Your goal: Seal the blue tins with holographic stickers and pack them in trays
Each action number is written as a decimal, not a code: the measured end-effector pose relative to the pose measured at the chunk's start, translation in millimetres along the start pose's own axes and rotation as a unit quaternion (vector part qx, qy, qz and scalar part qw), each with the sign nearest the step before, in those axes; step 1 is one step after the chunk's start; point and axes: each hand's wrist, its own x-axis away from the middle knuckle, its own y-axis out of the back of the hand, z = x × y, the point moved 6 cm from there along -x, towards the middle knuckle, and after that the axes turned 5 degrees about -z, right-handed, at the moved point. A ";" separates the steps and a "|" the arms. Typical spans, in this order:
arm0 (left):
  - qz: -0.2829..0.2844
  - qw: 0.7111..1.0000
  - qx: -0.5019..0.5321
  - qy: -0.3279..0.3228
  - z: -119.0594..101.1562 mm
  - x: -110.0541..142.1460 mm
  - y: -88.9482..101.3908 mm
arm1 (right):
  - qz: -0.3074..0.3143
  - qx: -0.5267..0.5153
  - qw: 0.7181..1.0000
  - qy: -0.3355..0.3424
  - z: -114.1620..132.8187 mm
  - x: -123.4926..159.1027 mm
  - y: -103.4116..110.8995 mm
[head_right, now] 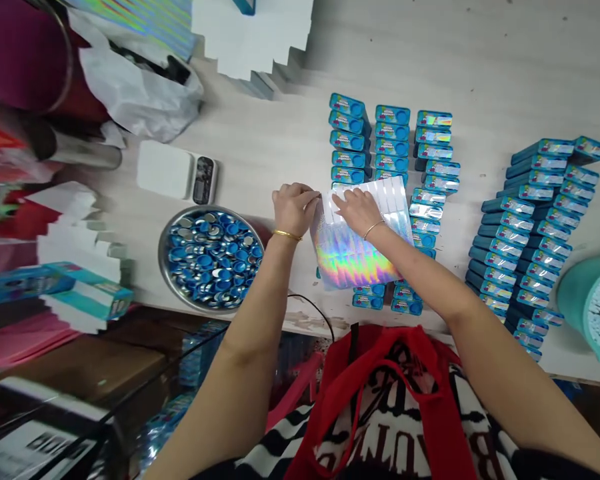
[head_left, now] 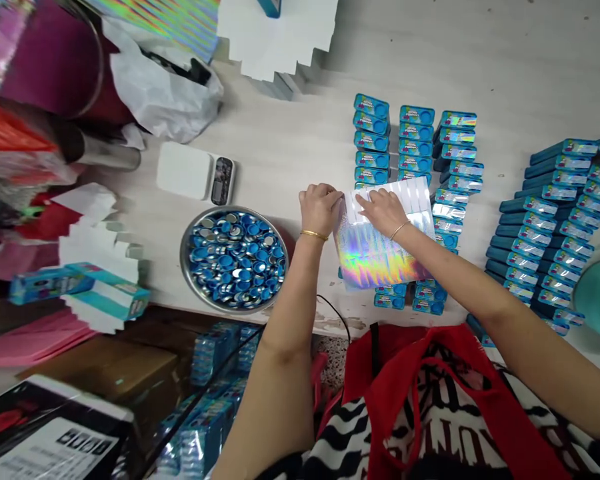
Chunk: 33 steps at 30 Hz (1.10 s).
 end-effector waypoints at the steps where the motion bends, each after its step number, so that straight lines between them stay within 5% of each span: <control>1: -0.006 1.000 0.004 -0.004 -1.5 2.4 0.4 | 0.000 -0.001 1.000 -0.002 -0.3 0.9 0.7; 6: -0.035 0.999 0.029 -0.009 -16.2 32.3 19.9 | -0.012 -0.008 1.000 -0.002 0.7 3.1 0.7; 10: -0.107 0.991 0.077 0.028 -43.5 80.3 66.7 | -0.013 -0.022 1.000 -0.007 -1.9 -0.4 -2.6; 13: -0.234 0.953 0.162 0.101 -67.8 115.4 105.3 | -0.048 -0.102 0.993 -0.026 -4.5 4.7 2.5; 15: -0.291 0.911 0.246 0.159 -81.7 130.1 113.7 | -0.099 -0.227 0.967 -0.052 -6.2 21.7 10.8; 18: -0.294 0.856 0.365 0.219 -100.9 135.8 96.3 | -0.143 -0.447 0.878 -0.090 -7.1 71.2 19.8; 21: -0.234 0.820 0.454 0.259 -120.4 136.0 56.2 | -0.145 -0.555 0.807 -0.140 -8.4 132.6 22.2; 27: -0.091 0.791 0.523 0.304 -170.0 149.4 -27.8 | -0.230 -0.576 0.737 -0.270 -52.1 226.1 25.8; 30: -0.069 0.787 0.535 0.298 -192.7 147.6 -53.5 | -0.261 -0.585 0.692 -0.333 -83.9 251.2 20.4; 33: -0.066 0.790 0.540 0.281 -207.7 137.0 -70.8 | -0.264 -0.581 0.678 -0.365 -103.8 258.6 13.8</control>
